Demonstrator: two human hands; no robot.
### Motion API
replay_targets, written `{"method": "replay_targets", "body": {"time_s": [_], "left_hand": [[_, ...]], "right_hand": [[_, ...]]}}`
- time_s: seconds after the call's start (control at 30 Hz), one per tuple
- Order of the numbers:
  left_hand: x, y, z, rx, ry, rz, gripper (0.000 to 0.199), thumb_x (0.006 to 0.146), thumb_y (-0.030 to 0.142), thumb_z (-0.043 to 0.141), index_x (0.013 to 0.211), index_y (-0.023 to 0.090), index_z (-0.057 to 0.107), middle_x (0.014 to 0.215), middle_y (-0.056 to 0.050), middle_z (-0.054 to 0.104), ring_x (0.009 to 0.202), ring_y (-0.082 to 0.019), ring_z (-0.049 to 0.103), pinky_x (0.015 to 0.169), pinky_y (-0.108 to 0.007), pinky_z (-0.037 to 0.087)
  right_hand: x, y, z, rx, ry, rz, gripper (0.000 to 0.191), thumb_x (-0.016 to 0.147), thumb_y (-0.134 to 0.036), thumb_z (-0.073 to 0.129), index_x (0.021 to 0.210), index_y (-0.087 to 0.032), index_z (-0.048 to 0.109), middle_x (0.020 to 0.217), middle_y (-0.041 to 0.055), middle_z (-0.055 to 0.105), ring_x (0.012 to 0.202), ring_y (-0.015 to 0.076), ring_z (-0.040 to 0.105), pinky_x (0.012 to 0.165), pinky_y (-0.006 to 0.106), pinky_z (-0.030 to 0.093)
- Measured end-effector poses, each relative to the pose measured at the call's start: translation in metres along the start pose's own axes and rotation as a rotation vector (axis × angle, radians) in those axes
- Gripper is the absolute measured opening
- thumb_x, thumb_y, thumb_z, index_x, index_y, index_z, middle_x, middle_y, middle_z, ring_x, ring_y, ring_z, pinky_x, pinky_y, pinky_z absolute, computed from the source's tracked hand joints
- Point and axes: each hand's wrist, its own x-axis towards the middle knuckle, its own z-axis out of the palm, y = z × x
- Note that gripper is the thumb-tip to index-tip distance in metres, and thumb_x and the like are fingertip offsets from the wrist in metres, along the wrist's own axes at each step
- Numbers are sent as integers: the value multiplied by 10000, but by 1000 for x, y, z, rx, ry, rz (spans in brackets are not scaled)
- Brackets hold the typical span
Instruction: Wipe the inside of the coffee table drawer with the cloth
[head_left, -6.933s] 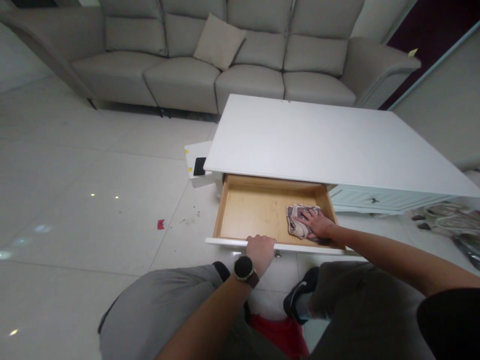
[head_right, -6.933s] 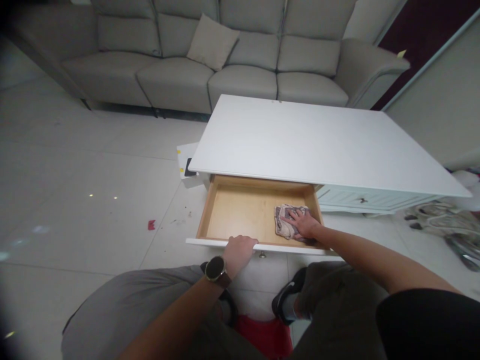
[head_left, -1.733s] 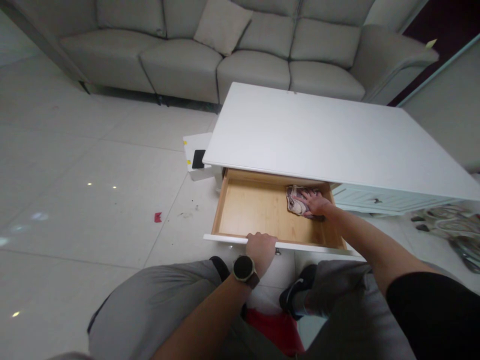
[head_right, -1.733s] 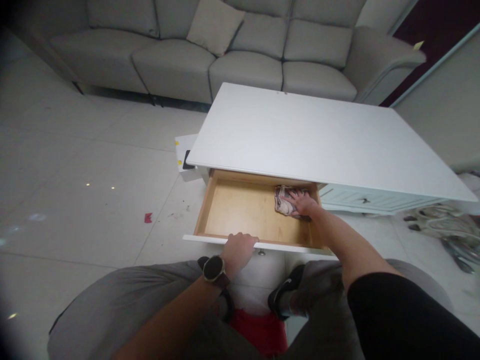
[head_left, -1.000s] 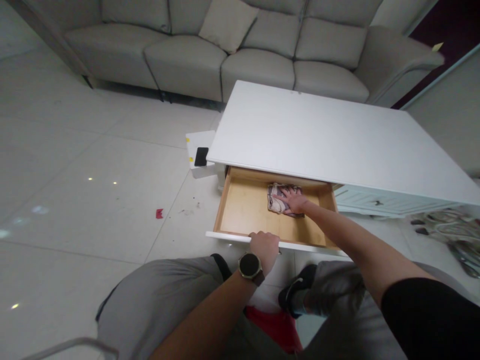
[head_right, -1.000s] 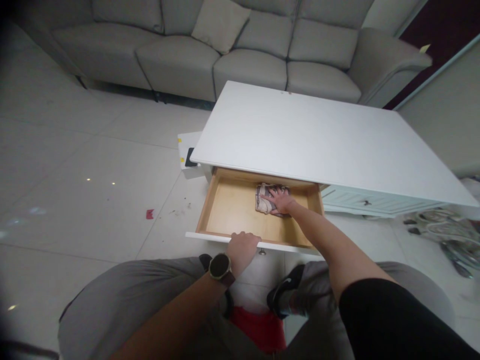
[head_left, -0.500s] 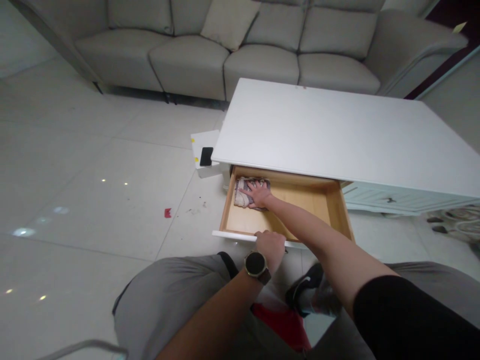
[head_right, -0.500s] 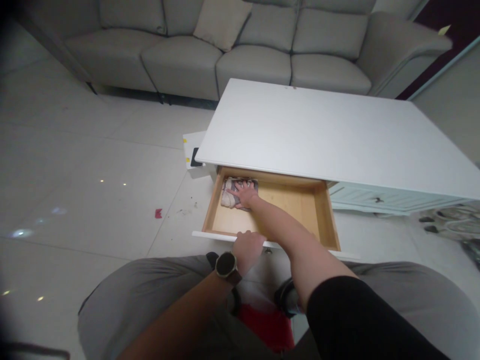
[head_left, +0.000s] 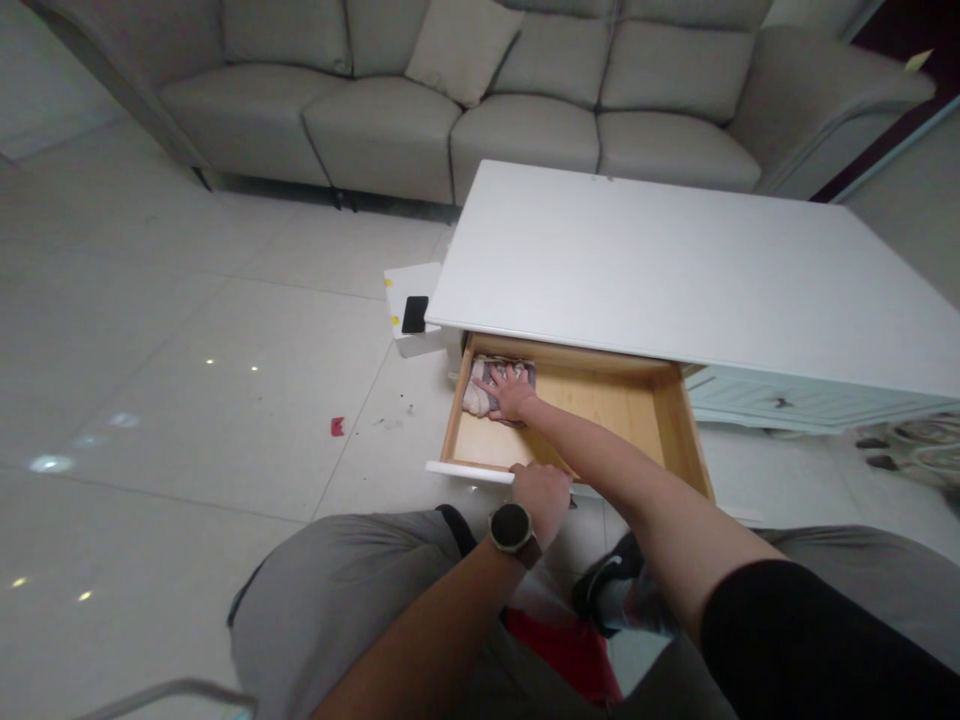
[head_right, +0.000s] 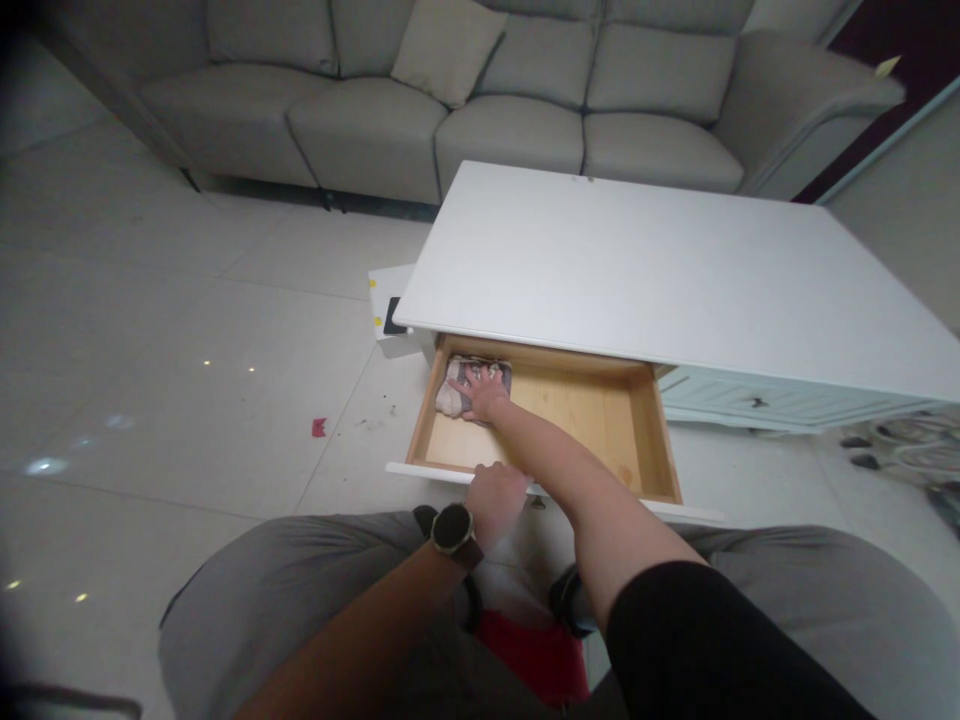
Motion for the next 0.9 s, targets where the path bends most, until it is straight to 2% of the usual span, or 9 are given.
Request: {"method": "replay_targets", "body": {"time_s": [0.27,0.43,0.57,0.73,0.9], "left_hand": [[-1,2,-7,12,-33,-18,409,1019,169,319,1108,120,715,1094,-177,747,1064,-293,694,928,-479,516],[-1,1,-3,22,-2,-25,391,979,92,352,1089,107,726,1074,-183,752,1054,-292,703,937,-478,523],[-3,2,-2,38,11,-23,392,964,64,360,1080,94,734,1053,-184,757,1034,-287,710,940,-469,527],[-7,4,-11,39,6,-33,395,961,55,360,1089,70,733,1094,-200,745,1074,-296,692,917,-446,536],[-9,6,-18,39,-42,-41,401,970,67,365,1144,73,726,1170,-201,730,1127,-300,672,948,-445,525]], "right_hand": [[-23,-18,3,-21,-2,-45,1018,848,-751,545,1655,-353,69,1713,169,53,1463,579,166,1026,786,262],[-36,-31,9,12,4,-75,1029,840,-751,562,1656,-341,89,1709,189,56,1472,577,153,1024,795,265],[-42,-39,9,94,-79,-76,1041,833,-741,577,1651,-367,52,1715,161,-45,1500,562,68,1041,813,226],[-47,-46,4,189,-199,-49,1073,818,-692,628,1642,-389,12,1704,112,-163,1520,526,-63,1082,817,147],[-49,-46,4,229,-230,-52,1128,787,-629,710,1634,-411,-1,1696,85,-200,1523,502,-107,1106,807,110]]}}
